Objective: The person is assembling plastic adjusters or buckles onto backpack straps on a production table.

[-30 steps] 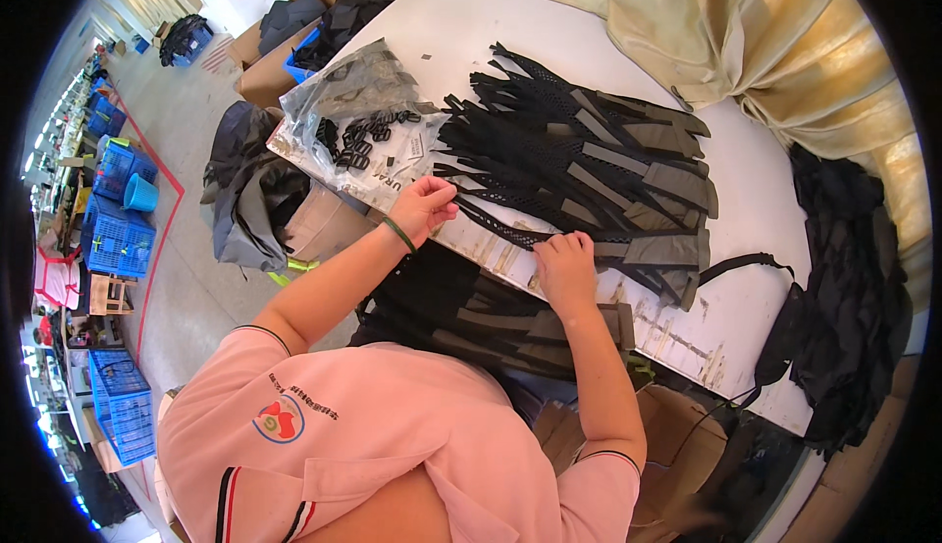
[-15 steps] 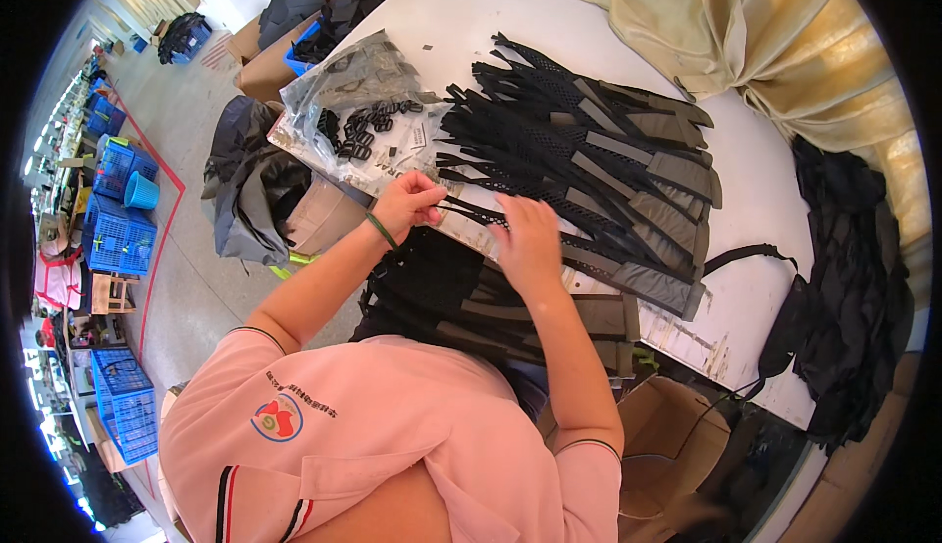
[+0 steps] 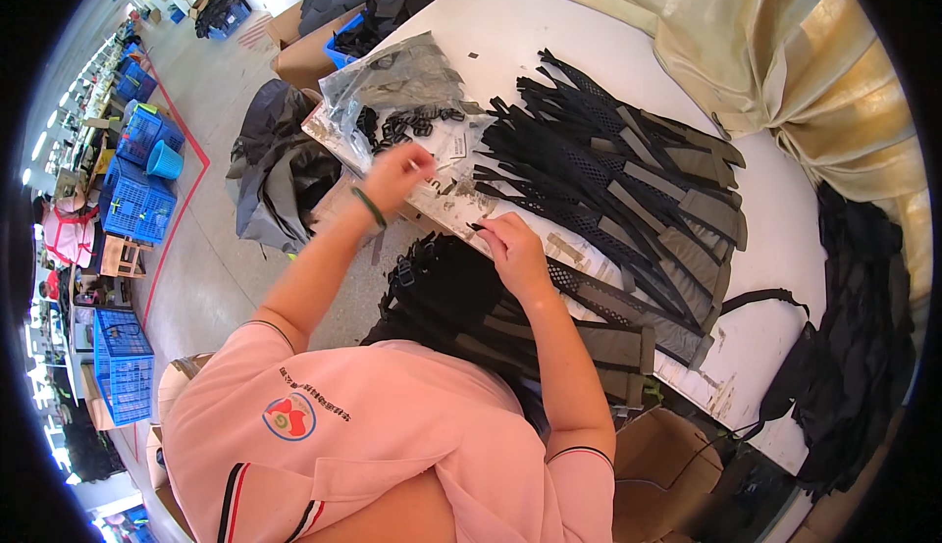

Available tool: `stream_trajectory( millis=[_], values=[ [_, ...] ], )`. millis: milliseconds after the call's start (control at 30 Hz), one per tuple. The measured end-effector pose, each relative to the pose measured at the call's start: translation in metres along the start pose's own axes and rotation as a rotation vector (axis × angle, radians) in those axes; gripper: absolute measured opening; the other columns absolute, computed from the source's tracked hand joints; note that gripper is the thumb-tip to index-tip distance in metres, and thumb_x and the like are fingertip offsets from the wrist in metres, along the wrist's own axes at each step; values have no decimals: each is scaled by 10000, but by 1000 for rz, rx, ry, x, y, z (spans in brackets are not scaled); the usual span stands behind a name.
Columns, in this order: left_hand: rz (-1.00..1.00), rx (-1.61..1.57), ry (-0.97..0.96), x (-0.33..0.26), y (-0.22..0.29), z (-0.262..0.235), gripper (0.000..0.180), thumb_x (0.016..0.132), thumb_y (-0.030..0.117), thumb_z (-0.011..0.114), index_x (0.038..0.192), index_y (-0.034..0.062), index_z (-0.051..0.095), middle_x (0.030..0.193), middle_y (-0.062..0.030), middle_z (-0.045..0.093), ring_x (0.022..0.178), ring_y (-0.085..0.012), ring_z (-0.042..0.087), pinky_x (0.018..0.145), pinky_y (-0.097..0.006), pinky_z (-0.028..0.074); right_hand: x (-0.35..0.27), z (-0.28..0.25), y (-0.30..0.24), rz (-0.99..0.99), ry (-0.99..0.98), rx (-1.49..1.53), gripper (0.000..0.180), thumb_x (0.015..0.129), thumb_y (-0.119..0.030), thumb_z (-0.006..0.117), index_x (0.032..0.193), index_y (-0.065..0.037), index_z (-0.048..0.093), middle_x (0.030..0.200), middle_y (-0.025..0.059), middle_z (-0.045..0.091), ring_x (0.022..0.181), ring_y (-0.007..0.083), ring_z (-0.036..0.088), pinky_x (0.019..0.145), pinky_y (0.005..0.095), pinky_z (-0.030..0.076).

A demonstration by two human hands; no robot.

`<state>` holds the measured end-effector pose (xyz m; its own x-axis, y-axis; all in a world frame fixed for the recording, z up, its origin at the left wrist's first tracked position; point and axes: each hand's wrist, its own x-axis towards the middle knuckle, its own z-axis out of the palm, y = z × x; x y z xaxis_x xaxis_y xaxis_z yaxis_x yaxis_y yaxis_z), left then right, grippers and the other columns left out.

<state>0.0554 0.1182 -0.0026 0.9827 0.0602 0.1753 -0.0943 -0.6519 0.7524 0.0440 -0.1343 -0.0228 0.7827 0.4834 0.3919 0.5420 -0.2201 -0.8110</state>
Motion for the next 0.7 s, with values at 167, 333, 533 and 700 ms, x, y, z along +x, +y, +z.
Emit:
stream_trajectory(
  millis=[167, 333, 533, 700],
  values=[
    [-22, 647, -84, 33, -60, -27, 250, 707, 150, 716, 925, 58, 635, 897, -124, 607, 921, -312, 579, 793, -396, 465, 2, -5, 0, 71, -30, 63, 111, 816, -21, 626, 923, 4, 646, 769, 90, 571, 648, 189, 564, 588, 261, 440],
    [-42, 612, -120, 39, -70, -30, 245, 723, 179, 701, 925, 55, 641, 903, -123, 630, 912, -329, 589, 793, -400, 470, 1, -10, -3, 267, -73, 233, 128, 815, -30, 625, 935, 5, 649, 771, 89, 586, 661, 181, 554, 608, 259, 435],
    [-121, -376, -5, 20, -22, -11, 140, 839, 146, 654, 896, 21, 630, 789, -55, 647, 674, -135, 616, 594, -254, 492, -6, -13, 8, 361, -22, 329, 148, 834, -54, 607, 959, 21, 635, 789, 43, 603, 663, 97, 548, 619, 227, 443],
    [-580, -1538, -409, -29, 52, 29, 71, 915, 144, 564, 915, 78, 591, 839, -18, 618, 650, -97, 557, 631, -230, 476, 0, -31, -10, 389, -14, 640, 113, 866, -58, 588, 938, 20, 627, 792, 16, 597, 689, 74, 534, 633, 208, 451]
  ],
)
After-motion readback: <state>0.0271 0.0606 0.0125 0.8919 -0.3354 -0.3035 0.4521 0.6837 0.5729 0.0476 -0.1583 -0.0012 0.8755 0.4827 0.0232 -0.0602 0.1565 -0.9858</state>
